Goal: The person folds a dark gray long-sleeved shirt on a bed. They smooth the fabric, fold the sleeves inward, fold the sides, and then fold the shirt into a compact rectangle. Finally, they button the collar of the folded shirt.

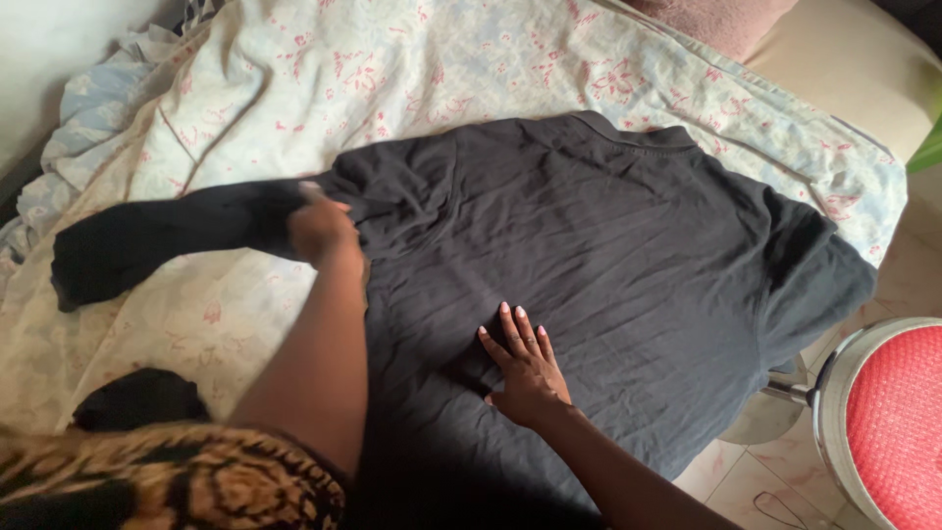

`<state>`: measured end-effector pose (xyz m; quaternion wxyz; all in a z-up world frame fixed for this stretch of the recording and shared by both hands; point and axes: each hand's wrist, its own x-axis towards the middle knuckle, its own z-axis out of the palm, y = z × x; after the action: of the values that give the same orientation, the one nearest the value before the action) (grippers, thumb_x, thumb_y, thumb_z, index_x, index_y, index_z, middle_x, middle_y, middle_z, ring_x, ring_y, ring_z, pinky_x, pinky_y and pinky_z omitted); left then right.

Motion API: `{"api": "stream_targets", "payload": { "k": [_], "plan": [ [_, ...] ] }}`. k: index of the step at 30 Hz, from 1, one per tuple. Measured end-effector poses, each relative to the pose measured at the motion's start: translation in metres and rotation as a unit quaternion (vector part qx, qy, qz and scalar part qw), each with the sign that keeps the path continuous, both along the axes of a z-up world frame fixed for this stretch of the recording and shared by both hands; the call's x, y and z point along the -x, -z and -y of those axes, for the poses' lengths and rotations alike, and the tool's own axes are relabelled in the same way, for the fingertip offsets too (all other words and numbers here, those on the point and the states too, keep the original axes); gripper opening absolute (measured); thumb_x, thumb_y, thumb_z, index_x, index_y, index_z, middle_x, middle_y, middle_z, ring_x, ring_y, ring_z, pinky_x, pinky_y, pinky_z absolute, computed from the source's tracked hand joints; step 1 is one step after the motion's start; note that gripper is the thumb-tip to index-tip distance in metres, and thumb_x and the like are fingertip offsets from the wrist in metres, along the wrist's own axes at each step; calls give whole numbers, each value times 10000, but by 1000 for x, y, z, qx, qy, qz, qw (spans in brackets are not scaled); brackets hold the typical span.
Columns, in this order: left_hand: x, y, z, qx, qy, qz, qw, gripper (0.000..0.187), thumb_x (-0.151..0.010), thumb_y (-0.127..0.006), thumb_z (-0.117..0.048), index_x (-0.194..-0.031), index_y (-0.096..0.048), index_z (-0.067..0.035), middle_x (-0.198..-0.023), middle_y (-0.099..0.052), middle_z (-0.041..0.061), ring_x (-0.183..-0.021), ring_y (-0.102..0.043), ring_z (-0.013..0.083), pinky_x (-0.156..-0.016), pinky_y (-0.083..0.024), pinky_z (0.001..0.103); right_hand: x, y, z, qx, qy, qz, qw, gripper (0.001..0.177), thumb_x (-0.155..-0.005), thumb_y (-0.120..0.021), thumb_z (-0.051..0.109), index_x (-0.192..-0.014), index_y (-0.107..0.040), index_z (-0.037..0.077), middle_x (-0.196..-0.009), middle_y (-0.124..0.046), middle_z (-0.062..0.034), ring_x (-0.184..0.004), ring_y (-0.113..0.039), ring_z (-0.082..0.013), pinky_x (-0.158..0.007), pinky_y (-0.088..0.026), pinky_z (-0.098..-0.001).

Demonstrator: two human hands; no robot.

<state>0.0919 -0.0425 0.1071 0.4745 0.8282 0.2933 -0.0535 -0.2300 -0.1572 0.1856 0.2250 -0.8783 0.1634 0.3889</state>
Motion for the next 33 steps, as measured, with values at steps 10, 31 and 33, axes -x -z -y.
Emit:
{"api": "stream_targets", "payload": {
  "k": [10,31,33],
  "plan": [
    [-6,72,-72,-57,-158,-71,983,766,-907,-771,-418,-1475,-399,-64,-1418,-434,129,-1198,-509,323,-978,-516,512,1,15,3,-3,-12,0,1000,1039,-878,-776,469,-1636,-70,386,-1705,265,4,-1576,221,-201,-1298,23,-448],
    [170,90,-216,-147,483,-214,836,656,-652,-875,-466,-1157,-776,-60,-1087,-812,160,-1040,-778,306,-927,-560,402,26,46,-5,36,-27,107,993,1049,-802,-834,498,-1619,-192,356,-1727,150,-31,-1591,115,-245,-1289,-77,-479],
    [193,92,-243,-183,487,-272,810,718,-653,-888,-491,-1199,-783,-36,-1144,-810,154,-1085,-766,291,-951,-543,382,49,44,-25,34,0,149,988,1009,-814,-827,471,-1612,-230,312,-1729,95,-41,-1592,79,-251,-1277,-96,-473]
  ]
}}
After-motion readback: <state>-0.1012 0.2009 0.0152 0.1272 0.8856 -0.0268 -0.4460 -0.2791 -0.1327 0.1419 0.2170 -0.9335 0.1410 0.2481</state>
